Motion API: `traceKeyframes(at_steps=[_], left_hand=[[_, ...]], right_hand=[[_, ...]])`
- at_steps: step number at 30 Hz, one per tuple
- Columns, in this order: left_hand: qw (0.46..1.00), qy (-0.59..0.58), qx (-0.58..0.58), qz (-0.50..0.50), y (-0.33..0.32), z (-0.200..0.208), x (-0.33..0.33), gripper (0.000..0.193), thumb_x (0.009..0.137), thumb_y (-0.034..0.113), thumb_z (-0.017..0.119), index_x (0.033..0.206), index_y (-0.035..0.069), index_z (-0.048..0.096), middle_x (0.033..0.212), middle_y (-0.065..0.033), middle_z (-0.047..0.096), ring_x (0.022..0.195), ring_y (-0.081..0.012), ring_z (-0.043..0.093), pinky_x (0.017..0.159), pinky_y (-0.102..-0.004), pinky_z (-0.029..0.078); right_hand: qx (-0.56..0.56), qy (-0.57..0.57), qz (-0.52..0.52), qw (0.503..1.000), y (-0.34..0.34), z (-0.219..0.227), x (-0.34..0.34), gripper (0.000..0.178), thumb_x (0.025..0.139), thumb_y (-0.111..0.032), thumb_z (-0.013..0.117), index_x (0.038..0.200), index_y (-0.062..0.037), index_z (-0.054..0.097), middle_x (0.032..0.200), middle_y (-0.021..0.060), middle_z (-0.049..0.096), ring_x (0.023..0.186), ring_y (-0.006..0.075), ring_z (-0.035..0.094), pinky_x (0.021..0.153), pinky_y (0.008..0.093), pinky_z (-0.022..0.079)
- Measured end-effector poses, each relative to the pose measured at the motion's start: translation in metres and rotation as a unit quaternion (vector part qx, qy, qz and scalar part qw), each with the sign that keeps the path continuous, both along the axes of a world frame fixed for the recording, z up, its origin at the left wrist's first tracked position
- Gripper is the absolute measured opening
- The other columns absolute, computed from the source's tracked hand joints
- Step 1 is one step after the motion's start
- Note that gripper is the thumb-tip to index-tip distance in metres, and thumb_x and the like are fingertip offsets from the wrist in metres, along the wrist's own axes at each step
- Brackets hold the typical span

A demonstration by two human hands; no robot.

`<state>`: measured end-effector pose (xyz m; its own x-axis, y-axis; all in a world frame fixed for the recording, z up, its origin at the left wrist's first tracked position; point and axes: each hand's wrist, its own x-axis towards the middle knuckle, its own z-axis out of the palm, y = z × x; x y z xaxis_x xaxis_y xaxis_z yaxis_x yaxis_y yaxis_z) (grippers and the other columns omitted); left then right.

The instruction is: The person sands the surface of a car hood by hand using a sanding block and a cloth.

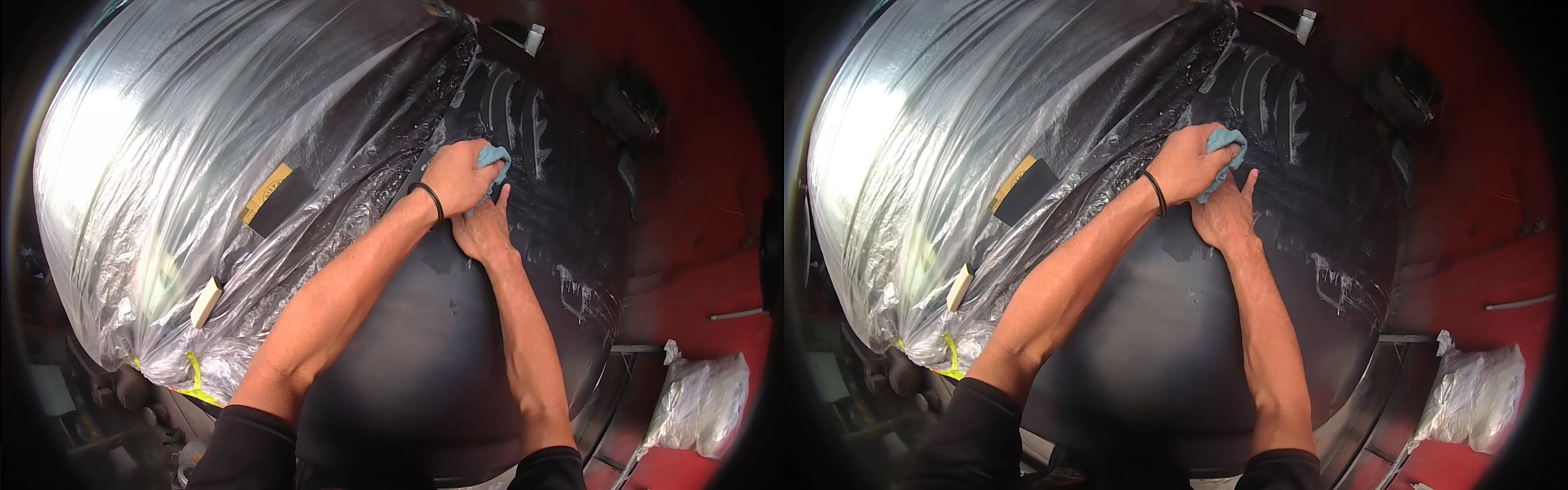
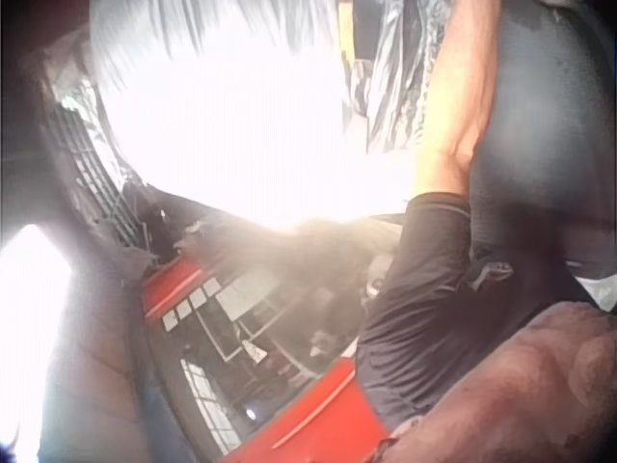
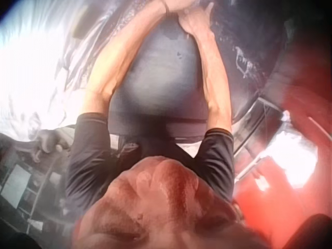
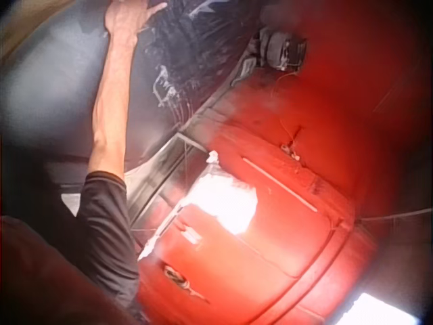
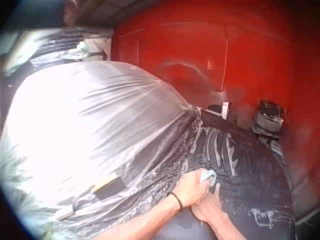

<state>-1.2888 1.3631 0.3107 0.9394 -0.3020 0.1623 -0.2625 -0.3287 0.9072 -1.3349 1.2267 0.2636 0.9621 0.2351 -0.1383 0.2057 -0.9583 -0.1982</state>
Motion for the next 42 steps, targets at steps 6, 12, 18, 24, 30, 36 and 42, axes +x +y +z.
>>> traceKeyframes(at_steps=[6, 12, 18, 24, 30, 36, 42], left_hand=[[0.97, 0.049, -0.203, 0.122, 0.097, -0.054, -0.141, 0.02, 0.106, 0.012, 0.07, 0.121, 0.001, 0.077, 0.101, -0.0034, 0.078, 0.096, -0.0099, 0.07, 0.086, -0.0294, 0.057], [0.987, -0.026, -0.144, 0.06, 0.109, -0.049, -0.187, 0.02, 0.103, 0.007, 0.072, 0.121, 0.001, 0.077, 0.102, -0.0049, 0.079, 0.096, -0.0125, 0.073, 0.087, -0.0303, 0.057], [0.948, -0.056, -0.224, 0.219, 0.117, -0.071, -0.179, 0.018, 0.102, 0.011, 0.073, 0.117, 0.001, 0.077, 0.092, -0.008, 0.08, 0.086, -0.0118, 0.072, 0.08, -0.0306, 0.058], [0.951, -0.089, -0.187, 0.227, 0.112, -0.07, -0.173, 0.019, 0.1, 0.014, 0.074, 0.113, 0.0, 0.076, 0.094, -0.0147, 0.079, 0.086, -0.0242, 0.076, 0.08, -0.0369, 0.059], [0.948, -0.05, -0.197, 0.243, 0.094, -0.069, -0.177, 0.02, 0.101, 0.017, 0.073, 0.112, 0.001, 0.078, 0.086, -0.0099, 0.078, 0.08, -0.016, 0.074, 0.076, -0.0334, 0.058], [0.94, -0.04, -0.183, 0.285, 0.12, -0.076, -0.174, 0.021, 0.101, 0.018, 0.073, 0.111, 0.0, 0.077, 0.085, -0.0092, 0.077, 0.078, -0.015, 0.072, 0.075, -0.0328, 0.057], [0.959, -0.033, -0.164, 0.231, 0.091, -0.064, -0.173, 0.02, 0.102, 0.019, 0.073, 0.109, 0.001, 0.077, 0.08, -0.0081, 0.075, 0.072, -0.0138, 0.07, 0.068, -0.0338, 0.056]], right_hand=[[0.007, -0.004, 0.129, 0.992, 0.021, -0.014, -0.13, 0.061, 0.119, -0.042, 0.037, 0.172, -0.0142, 0.038, 0.18, 0.0058, 0.036, 0.17, 0.0283, 0.023, 0.133, 0.0752, 0.003], [0.036, -0.03, -0.054, 0.997, -0.009, -0.002, -0.005, 0.066, 0.119, -0.051, 0.02, 0.177, -0.0222, 0.028, 0.185, 0.0001, 0.024, 0.172, 0.024, 0.012, 0.136, 0.0708, 0.002], [0.048, -0.042, -0.001, 0.998, 0.047, -0.023, -0.096, 0.063, 0.12, -0.046, 0.025, 0.176, -0.0192, 0.03, 0.185, 0.003, 0.025, 0.172, 0.0285, 0.015, 0.134, 0.0724, 0.003], [0.021, -0.053, 0.061, 0.996, 0.023, -0.019, -0.09, 0.064, 0.12, -0.048, 0.022, 0.177, -0.0204, 0.03, 0.184, 0.0042, 0.026, 0.172, 0.0297, 0.015, 0.133, 0.0738, 0.002], [0.032, -0.042, -0.062, 0.997, -0.022, -0.026, 0.001, 0.068, 0.119, -0.052, 0.016, 0.178, -0.0208, 0.024, 0.187, 0.0018, 0.019, 0.173, 0.0261, 0.01, 0.134, 0.0713, 0.0], [0.009, -0.002, 0.152, 0.988, 0.021, -0.028, -0.155, 0.065, 0.119, -0.044, 0.02, 0.177, -0.0158, 0.029, 0.185, 0.0061, 0.025, 0.172, 0.0318, 0.013, 0.135, 0.0703, 0.0], [0.002, -0.038, -0.031, 0.999, -0.058, -0.016, 0.009, 0.068, 0.118, -0.052, 0.014, 0.179, -0.0242, 0.02, 0.187, -0.0005, 0.016, 0.173, 0.0246, 0.007, 0.135, 0.0699, -0.002]])
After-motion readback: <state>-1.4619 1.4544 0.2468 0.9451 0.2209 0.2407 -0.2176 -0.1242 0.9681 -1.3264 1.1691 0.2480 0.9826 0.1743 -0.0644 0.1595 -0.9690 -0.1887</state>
